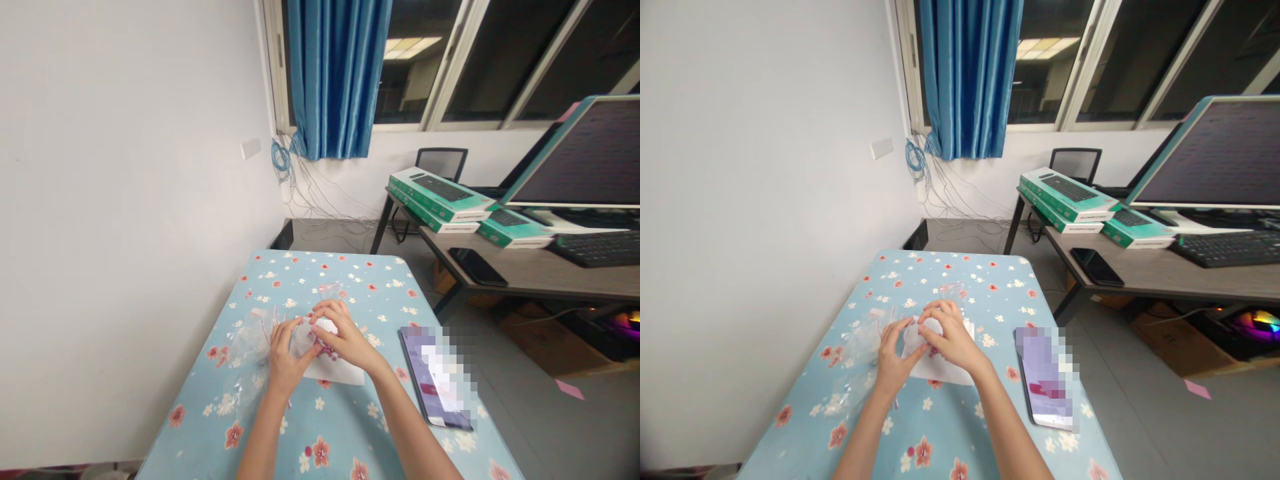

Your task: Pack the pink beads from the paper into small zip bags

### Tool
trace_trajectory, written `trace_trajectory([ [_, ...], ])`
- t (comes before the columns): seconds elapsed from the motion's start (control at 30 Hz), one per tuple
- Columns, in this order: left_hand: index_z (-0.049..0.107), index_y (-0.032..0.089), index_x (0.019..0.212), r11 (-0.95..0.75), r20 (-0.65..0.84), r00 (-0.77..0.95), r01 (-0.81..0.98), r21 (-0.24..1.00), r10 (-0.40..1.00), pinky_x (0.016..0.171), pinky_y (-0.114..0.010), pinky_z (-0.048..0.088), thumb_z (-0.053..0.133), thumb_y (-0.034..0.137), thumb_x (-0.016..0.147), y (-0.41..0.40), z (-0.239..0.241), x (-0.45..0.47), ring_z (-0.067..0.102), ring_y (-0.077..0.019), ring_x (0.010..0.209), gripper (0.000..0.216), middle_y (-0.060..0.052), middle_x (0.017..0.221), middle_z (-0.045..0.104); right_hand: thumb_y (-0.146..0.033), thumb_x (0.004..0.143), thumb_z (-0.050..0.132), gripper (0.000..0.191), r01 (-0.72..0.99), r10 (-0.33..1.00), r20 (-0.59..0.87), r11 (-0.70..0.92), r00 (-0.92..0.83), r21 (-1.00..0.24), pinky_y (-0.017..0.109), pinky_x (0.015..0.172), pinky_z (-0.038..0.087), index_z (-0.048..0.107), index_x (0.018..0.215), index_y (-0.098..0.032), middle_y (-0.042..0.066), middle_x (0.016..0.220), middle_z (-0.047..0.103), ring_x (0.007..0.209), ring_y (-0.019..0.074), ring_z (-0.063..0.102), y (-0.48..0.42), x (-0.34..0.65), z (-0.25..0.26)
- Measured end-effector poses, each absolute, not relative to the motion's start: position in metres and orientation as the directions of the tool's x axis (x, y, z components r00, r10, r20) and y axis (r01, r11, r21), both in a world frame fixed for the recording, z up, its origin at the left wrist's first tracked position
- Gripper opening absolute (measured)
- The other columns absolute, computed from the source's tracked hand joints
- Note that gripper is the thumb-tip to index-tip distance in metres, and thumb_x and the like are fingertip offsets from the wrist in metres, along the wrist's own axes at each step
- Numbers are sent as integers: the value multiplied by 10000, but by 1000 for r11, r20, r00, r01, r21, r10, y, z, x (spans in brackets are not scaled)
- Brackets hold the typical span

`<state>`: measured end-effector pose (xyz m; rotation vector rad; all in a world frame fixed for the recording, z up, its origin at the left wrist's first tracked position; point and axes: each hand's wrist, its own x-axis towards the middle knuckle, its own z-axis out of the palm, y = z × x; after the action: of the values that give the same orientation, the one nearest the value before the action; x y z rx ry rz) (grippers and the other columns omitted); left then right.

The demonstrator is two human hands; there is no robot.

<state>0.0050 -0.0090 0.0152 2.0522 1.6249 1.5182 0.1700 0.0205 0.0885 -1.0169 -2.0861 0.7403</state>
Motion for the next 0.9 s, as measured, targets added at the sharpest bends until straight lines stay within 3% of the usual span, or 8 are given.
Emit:
trace_trajectory([
  [0.17, 540, 211, 1141, -423, 635, -82, 679, 600, 768, 855, -408, 492, 688, 386, 739, -9, 15, 5, 595, -237, 971, 463, -83, 1026, 642, -301, 900, 517, 114, 427, 838, 350, 523, -419, -738, 405, 1004, 324, 600, 957, -247, 44, 1074, 565, 1095, 208, 476, 24, 175, 88],
  [0.3, 535, 206, 1145, -422, 647, -92, 687, 591, 757, 853, -407, 492, 702, 396, 724, -9, 15, 6, 598, -236, 967, 491, -82, 1023, 639, -312, 906, 498, 138, 527, 869, 353, 493, -348, -693, 424, 993, 322, 614, 939, -244, 48, 1058, 572, 1104, 224, 462, 33, 189, 82],
  [0.53, 538, 216, 1130, -422, 658, -92, 699, 577, 747, 878, -425, 475, 721, 366, 712, -9, 15, 7, 594, -240, 985, 480, -81, 1044, 637, -256, 808, 609, 125, 786, 926, 153, 375, -346, -491, 434, 889, 340, 691, 902, -265, 53, 1120, 570, 1104, 280, 431, 43, 209, 60],
  [0.9, 550, 205, 1121, -425, 660, -93, 697, 578, 746, 865, -402, 482, 724, 355, 707, -9, 17, 7, 592, -228, 972, 473, -76, 1032, 643, -258, 781, 626, 99, 848, 930, 33, 348, -366, -401, 376, 834, 307, 719, 812, -244, 56, 1026, 607, 1024, 257, 461, 47, 203, 42],
])
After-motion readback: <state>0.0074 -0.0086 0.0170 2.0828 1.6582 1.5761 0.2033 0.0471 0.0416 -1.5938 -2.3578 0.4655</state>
